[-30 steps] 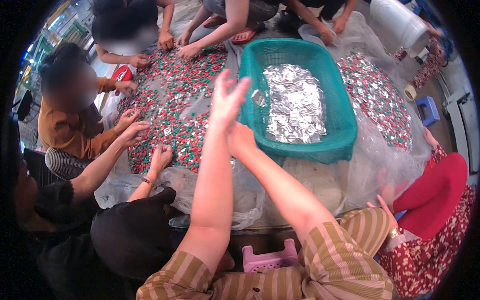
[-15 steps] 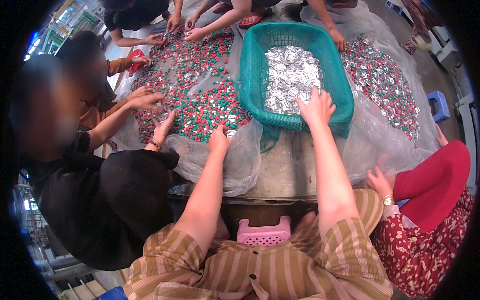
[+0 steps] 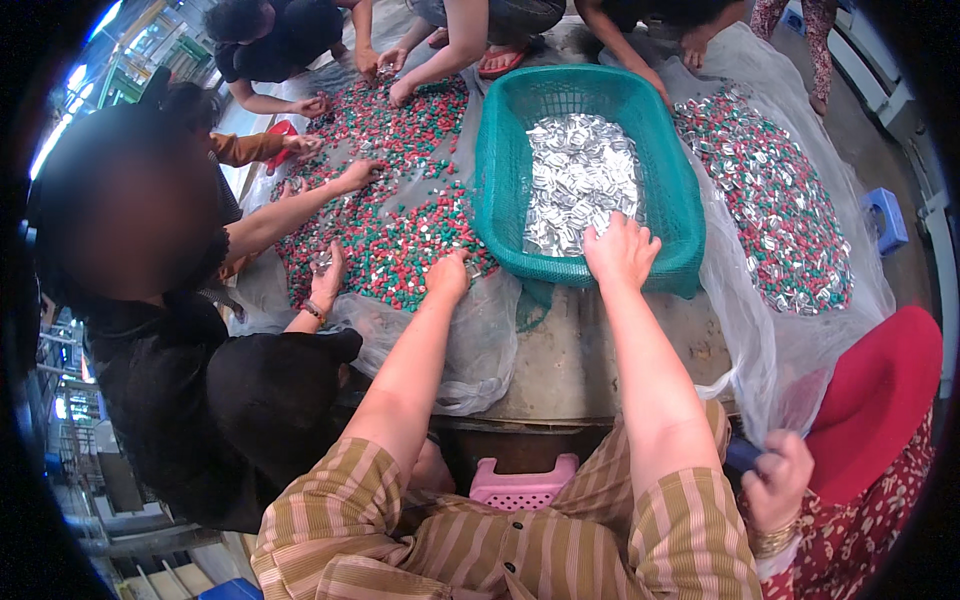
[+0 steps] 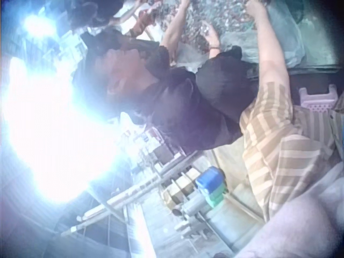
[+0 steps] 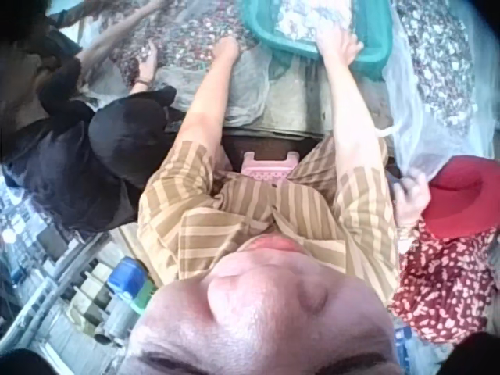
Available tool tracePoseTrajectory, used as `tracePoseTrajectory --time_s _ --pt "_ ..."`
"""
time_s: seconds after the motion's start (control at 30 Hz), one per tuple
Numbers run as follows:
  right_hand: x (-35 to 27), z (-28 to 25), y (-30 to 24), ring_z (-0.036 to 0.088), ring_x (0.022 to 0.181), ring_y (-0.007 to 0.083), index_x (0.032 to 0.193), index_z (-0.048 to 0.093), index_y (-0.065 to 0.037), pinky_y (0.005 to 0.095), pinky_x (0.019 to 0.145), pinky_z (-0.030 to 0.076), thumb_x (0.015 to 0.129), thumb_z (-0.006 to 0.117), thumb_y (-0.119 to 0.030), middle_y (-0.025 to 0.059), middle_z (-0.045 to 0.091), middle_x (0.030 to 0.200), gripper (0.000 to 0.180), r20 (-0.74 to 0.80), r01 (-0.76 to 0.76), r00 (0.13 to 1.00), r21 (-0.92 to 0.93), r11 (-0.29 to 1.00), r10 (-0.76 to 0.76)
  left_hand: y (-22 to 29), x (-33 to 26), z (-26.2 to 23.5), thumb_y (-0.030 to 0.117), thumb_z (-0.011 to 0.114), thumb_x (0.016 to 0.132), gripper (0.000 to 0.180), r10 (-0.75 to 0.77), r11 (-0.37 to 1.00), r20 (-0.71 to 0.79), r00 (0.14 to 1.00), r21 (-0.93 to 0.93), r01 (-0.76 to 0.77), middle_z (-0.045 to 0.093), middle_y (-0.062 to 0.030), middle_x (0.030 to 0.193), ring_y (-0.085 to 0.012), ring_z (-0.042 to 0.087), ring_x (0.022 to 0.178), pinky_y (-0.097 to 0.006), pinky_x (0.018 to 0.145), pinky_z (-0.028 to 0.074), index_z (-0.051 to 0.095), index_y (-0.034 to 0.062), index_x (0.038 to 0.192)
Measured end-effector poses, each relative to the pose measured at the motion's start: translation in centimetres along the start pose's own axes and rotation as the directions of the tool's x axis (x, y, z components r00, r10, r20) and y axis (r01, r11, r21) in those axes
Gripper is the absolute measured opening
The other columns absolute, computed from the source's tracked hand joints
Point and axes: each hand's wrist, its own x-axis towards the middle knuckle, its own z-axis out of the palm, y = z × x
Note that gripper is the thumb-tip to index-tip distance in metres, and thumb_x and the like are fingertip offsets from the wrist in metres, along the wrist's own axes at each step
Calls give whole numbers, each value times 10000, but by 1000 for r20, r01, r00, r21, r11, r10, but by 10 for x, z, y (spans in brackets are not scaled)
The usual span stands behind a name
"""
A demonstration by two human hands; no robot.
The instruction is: The person sits on a small stool and sorts red and green capsules from a large pile on a table, placing them into a green basket. Other workers are also sorting capsules at the same table.
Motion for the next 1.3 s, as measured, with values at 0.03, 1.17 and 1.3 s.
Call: tracePoseTrajectory --time_s 0.03,1.17,1.3 --pt "1 0 0 526 1023 271 1045 591 -73 445 932 320 782 515 -400 127 604 1054 426 7 1 1000 1 1000 -1 0 -2 2 127 571 751 282 0 1000 -63 998 -30 -2 653 -122 931 -290 626 889 -422 754 488 639 230 1004" --pt "1 3 -6 596 908 272 911 652 -73 421 879 365 777 473 -346 130 657 918 353 10 41 999 -22 999 -41 -115 78 -23 101 683 717 467 -186 662 -364 913 -733 -157 645 -122 961 -195 619 846 -323 776 483 557 50 1164" --pt "2 3 0 598 904 273 890 649 -78 417 876 363 778 477 -355 128 657 922 345 30 7 1000 -37 999 -6 -46 27 -50 90 637 781 252 -103 517 -191 976 -849 -111 640 -44 788 -99 568 643 -234 583 452 619 1 1015"
